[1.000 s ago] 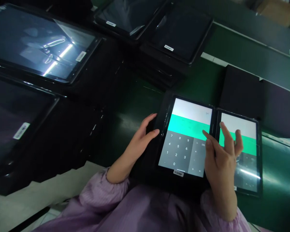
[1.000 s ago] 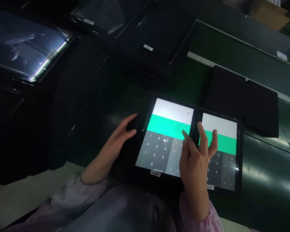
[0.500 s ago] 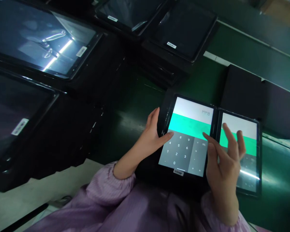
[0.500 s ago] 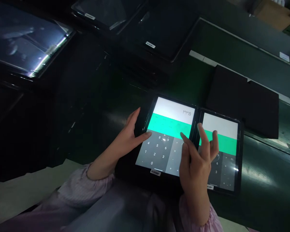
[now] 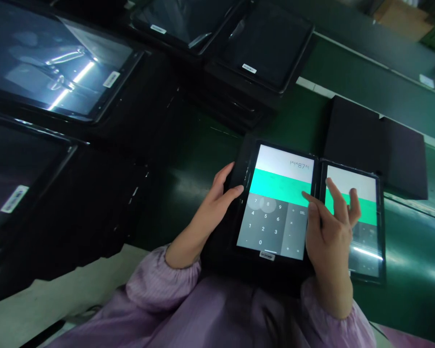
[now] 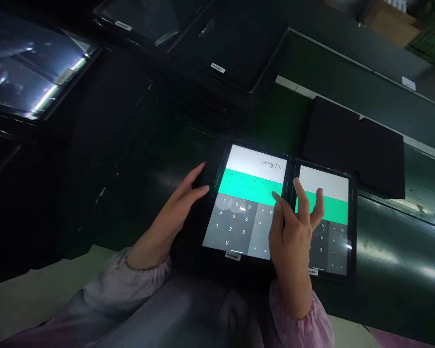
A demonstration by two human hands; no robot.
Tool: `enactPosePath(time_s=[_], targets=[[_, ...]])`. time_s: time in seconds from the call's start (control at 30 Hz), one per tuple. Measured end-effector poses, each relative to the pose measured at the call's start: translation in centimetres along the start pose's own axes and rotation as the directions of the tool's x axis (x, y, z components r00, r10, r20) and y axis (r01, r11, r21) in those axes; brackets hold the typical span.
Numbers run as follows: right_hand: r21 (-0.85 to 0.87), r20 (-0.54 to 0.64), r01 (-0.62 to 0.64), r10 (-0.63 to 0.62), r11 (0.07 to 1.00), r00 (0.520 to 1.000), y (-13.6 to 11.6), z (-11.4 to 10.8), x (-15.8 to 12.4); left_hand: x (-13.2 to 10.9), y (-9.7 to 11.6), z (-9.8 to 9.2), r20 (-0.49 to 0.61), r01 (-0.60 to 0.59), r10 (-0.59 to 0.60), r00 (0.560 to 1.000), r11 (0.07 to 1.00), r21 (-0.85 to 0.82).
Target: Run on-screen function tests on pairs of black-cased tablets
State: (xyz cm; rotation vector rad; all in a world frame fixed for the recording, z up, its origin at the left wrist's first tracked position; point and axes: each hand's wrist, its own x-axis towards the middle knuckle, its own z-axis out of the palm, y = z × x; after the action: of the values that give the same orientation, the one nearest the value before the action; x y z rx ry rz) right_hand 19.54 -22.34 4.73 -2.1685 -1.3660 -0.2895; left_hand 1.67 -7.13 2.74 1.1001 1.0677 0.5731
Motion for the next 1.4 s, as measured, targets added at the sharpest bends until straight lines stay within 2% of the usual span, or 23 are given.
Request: enactPosePath(time_s=[0.17,0.23,0.3,0.37,0.43,0.53,0.63,0.7,0.77,0.9,0.97,1.13,1.3,1.4], targets=[[0.040,0.096,0.047,-0.051,0.998,0.994,-0.5,0.1,0.2,0.6,-0.1,-0.1,-0.172,-0.021,-0.008,0.985,0.986,-0.167],[0.040,0.066,0.030,-0.032,0.999,0.997,0.4,-0.6,0.3,0.8,0.0,-0.3,-0.200,-0.013,-0.027,0.979,0.980,-0.199],[-0.020,-0.058,-0.024,0.023,1.000,0.998,2.6,-2.1,0.3,1.0,0.0,-0.4,-0.222,0.000,-0.051,0.974,0.975,-0.224],[-0.104,-0.174,-0.134,0.115,0.985,0.978,5.4,-3.9,-0.1,1.1,0.0,-0.4,-0.249,-0.004,-0.058,0.967,0.970,-0.243],[-0.143,-0.196,-0.212,0.182,0.967,0.963,8.0,-5.5,-0.6,1.1,0.0,-0.3,-0.271,-0.009,-0.059,0.961,0.970,-0.241],[-0.159,-0.162,-0.215,0.189,0.964,0.968,10.2,-6.6,-1.2,1.2,0.2,0.0,-0.292,0.028,-0.099,0.951,0.970,-0.240],[-0.176,-0.119,-0.152,0.132,0.973,0.984,10.7,-6.3,-1.5,1.4,0.6,0.4,-0.298,0.089,-0.182,0.937,0.950,-0.300],[-0.190,-0.085,-0.086,0.071,0.978,0.994,10.9,-6.0,-1.6,1.7,0.6,0.7,-0.307,0.081,-0.203,0.930,0.926,-0.368],[-0.190,-0.086,-0.054,0.038,0.980,0.996,11.5,-6.0,-1.8,2.0,0.4,0.9,-0.326,0.027,-0.174,0.929,0.912,-0.410],[-0.193,-0.139,-0.075,0.048,0.978,0.989,12.8,-6.3,-2.1,2.7,-0.3,0.9,-0.379,-0.073,-0.091,0.921,0.915,-0.397],[-0.191,-0.140,-0.051,0.024,0.980,0.990,12.9,-6.5,-2.1,3.0,-0.7,0.7,-0.382,-0.074,-0.092,0.919,0.914,-0.400],[-0.140,-0.058,0.012,-0.020,0.990,0.998,12.6,-6.2,-2.0,3.2,-1.3,0.1,-0.296,-0.093,-0.018,0.955,0.930,-0.357],[-0.161,-0.149,-0.037,0.013,0.986,0.989,12.8,-6.4,-2.4,3.0,-1.2,0.3,-0.345,-0.107,-0.031,0.938,0.921,-0.375],[-0.064,-0.091,0.023,-0.029,0.998,0.995,11.4,-7.0,-2.6,3.0,-1.2,0.3,-0.342,-0.104,-0.031,0.939,0.924,-0.369]])
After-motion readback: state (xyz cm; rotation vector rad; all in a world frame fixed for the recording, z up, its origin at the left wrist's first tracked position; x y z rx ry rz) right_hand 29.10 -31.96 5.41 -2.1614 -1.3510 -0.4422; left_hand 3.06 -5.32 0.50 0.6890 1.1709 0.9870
